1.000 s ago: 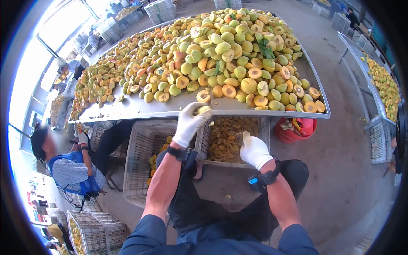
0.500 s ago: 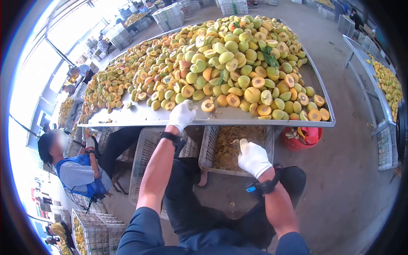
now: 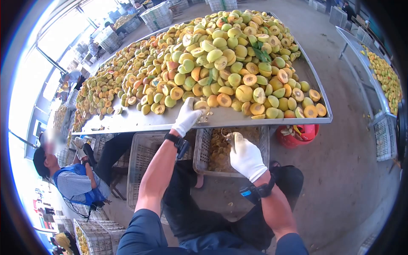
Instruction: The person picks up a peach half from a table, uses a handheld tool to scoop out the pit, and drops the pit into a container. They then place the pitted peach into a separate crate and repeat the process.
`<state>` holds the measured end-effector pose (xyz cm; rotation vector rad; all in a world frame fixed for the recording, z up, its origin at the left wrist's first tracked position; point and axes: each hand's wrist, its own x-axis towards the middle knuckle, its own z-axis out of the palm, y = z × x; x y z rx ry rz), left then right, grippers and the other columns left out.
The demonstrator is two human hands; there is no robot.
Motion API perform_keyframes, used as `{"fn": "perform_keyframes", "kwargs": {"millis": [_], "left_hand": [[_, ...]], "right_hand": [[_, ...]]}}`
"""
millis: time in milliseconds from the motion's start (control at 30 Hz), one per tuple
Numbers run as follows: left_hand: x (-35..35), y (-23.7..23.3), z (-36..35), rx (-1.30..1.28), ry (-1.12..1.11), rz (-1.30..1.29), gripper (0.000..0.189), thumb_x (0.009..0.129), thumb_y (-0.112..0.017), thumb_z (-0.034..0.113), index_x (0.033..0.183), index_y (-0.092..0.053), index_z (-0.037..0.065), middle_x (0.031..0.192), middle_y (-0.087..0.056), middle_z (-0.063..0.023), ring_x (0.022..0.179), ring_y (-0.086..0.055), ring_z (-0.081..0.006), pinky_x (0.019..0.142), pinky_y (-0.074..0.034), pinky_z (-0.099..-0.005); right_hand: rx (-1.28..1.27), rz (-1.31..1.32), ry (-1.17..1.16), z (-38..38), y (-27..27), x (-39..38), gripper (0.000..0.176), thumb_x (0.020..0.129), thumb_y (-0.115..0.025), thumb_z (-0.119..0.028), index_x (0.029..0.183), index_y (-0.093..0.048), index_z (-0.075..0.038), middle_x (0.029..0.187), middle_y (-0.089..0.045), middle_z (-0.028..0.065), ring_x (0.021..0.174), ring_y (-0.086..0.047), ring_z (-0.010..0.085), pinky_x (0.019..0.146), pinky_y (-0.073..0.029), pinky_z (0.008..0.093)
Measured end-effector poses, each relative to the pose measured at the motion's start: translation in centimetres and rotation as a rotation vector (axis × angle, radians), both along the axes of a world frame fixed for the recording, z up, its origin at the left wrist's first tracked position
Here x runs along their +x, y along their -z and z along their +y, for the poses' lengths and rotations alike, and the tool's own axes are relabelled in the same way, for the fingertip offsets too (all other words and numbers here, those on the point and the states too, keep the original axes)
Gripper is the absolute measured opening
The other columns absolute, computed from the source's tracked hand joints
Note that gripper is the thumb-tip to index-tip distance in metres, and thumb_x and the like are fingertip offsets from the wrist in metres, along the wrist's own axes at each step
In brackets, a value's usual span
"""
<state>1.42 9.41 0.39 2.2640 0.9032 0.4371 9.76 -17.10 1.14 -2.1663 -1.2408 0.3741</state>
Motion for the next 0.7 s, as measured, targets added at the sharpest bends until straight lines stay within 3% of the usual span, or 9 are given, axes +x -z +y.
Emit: {"fn": "perform_keyframes", "kwargs": {"millis": [67,133,333,467,533,567,700], "left_hand": [[-1.9,-3.6,-3.7,-0.697,0.071,-0.316,0.045,0.091,-0.068,0.022,0.13,-0.051,0.006,0.099,-0.066,-0.0065,0.06,-0.058,-0.0094,0.051,-0.048,-0.0222],[-3.2,-5.4,-7.0,-0.662,0.125,-0.314,0.043,0.098,-0.06,0.022,0.136,-0.046,0.01,0.104,-0.064,-0.0046,0.054,-0.054,-0.0031,0.043,-0.04,-0.014],[-4.4,-4.2,-9.2,-0.89,0.101,-0.495,0.041,0.096,-0.059,0.028,0.131,-0.05,0.006,0.102,-0.066,-0.0077,0.056,-0.057,-0.0078,0.041,-0.039,-0.0166],[-3.3,-2.7,-8.4,-1.146,0.106,-0.623,0.039,0.098,-0.051,0.03,0.128,-0.054,0.006,0.1,-0.067,-0.0132,0.066,-0.065,-0.0148,0.039,-0.039,-0.0189],[-2.6,-2.0,-8.6,-1.342,0.001,-0.717,0.04,0.096,-0.049,0.029,0.127,-0.054,0.004,0.101,-0.067,-0.0152,0.075,-0.068,-0.0215,0.05,-0.051,-0.0249],[-2.2,-1.3,-8.7,-1.308,0.005,-0.755,0.041,0.094,-0.048,0.029,0.125,-0.054,0.002,0.102,-0.067,-0.0181,0.084,-0.068,-0.0269,0.066,-0.058,-0.0329],[-1.5,-1.7,-9.5,-1.343,0.024,-0.811,0.042,0.092,-0.047,0.028,0.124,-0.055,0.001,0.105,-0.067,-0.0205,0.09,-0.068,-0.0285,0.078,-0.058,-0.0354]], "right_hand": [[0.184,0.013,-0.01,0.5,-0.2,-0.6,0.029,0.087,-0.057,-0.013,0.113,-0.055,-0.001,0.091,-0.066,0.0245,0.079,-0.066,0.0439,0.069,-0.054,0.0511],[0.265,0.025,-0.016,1.2,-0.2,-1.6,0.026,0.087,-0.058,-0.013,0.11,-0.055,-0.001,0.09,-0.065,0.0244,0.078,-0.065,0.0447,0.069,-0.053,0.052],[0.247,0.066,-0.074,2.8,0.5,-3.6,0.02,0.088,-0.058,-0.015,0.099,-0.054,0.0,0.089,-0.064,0.0258,0.081,-0.064,0.0465,0.072,-0.053,0.0527],[0.244,0.044,-0.035,3.5,0.9,-3.2,0.019,0.086,-0.06,-0.013,0.098,-0.052,0.0,0.086,-0.063,0.0259,0.079,-0.063,0.0471,0.071,-0.052,0.0536],[0.28,0.048,-0.039,3.7,0.9,-3.2,0.019,0.085,-0.06,-0.011,0.098,-0.052,0.0,0.085,-0.063,0.0254,0.078,-0.063,0.0471,0.07,-0.052,0.0536],[0.315,0.055,-0.041,3.6,1.0,-3.2,0.018,0.085,-0.06,-0.01,0.098,-0.052,0.001,0.084,-0.063,0.025,0.077,-0.063,0.0472,0.068,-0.051,0.0537],[0.299,0.063,-0.001,3.8,0.8,-3.1,0.017,0.084,-0.063,-0.004,0.097,-0.053,0.001,0.08,-0.063,0.0244,0.08,-0.062,0.0468,0.067,-0.05,0.0506]]}}
